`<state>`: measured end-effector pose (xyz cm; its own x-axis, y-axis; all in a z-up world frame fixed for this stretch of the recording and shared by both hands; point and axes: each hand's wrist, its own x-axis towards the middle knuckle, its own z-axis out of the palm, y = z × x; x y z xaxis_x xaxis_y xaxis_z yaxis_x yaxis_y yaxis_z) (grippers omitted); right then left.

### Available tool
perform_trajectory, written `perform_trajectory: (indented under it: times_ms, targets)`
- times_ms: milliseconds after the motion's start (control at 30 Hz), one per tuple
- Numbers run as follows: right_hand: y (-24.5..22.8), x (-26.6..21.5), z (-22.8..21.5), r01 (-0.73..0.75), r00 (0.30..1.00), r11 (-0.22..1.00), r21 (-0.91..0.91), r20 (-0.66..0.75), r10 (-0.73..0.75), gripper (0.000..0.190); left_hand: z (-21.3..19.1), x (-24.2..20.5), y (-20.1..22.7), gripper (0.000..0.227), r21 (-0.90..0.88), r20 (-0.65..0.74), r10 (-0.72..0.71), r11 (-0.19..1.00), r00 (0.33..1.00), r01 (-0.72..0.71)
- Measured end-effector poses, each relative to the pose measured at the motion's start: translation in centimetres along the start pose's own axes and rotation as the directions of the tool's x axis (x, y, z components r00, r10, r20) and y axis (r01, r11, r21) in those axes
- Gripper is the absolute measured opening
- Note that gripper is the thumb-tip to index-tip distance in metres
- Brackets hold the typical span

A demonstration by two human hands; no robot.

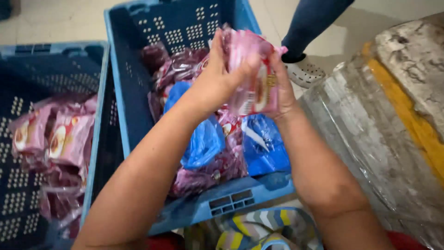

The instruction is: Packing small food packages from a plastic crate into a blue plastic bag

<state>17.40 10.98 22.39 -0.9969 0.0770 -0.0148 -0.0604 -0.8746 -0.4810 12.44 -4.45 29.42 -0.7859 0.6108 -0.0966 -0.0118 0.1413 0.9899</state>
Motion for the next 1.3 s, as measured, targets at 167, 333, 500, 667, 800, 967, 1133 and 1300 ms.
perform_trajectory:
  times_ms: [167, 333, 500, 667, 800, 967, 1133, 1300]
  targets:
    - [1.4, 0.0, 5.1, -0.018, 0.995, 0.824, -0.566, 0.073, 0.072, 0.068, -2.6, -0.7, -2.4, 0.142, -0.274, -0.100, 0.048, 0.959, 0.994, -0.074]
    - [1.4, 0.8, 7.8, -0.243, 0.959, 0.820, -0.519, -0.001, 0.284, 0.106, -7.8, -1.4, -5.7, 0.063, -0.692, -0.060, 0.219, 0.694, 0.974, -0.198]
    - [5.7, 0.5, 6.4, -0.365, 0.924, 0.468, -0.805, -0.374, 0.077, 0.047, -12.7, 0.2, -10.3, 0.018, -0.906, -0.124, -0.002, 0.408, 0.992, -0.113]
    - [12.3, -0.6, 2.2, -0.205, 0.863, -0.741, -0.640, -0.474, 0.172, 0.091, -14.6, 0.1, -11.0, 0.028, -0.943, -0.062, 0.109, 0.320, 0.992, -0.094]
    - [15.5, -0.9, -7.7, -0.165, 0.902, -0.417, -0.894, -0.308, 0.302, 0.079, -13.9, 0.1, -12.1, 0.024, -0.906, -0.112, -0.022, 0.413, 0.994, -0.093]
    - [11.9, -3.6, -2.9, -0.702, 0.703, 0.128, -0.700, -0.710, -0.025, 0.070, -12.7, -0.8, -12.6, 0.046, -0.738, -0.046, 0.039, 0.672, 0.998, -0.060]
    - [10.2, -5.3, -2.9, -0.596, 0.730, 0.429, -0.678, -0.681, -0.061, 0.062, -12.4, -0.8, -14.3, 0.066, -0.424, -0.171, 0.050, 0.898, 0.984, -0.120]
    - [10.9, -5.2, -2.6, -0.499, 0.769, 0.494, -0.712, -0.627, -0.127, 0.052, -11.4, -0.7, -16.2, 0.068, 0.070, -0.134, 0.124, 0.991, 0.983, -0.116]
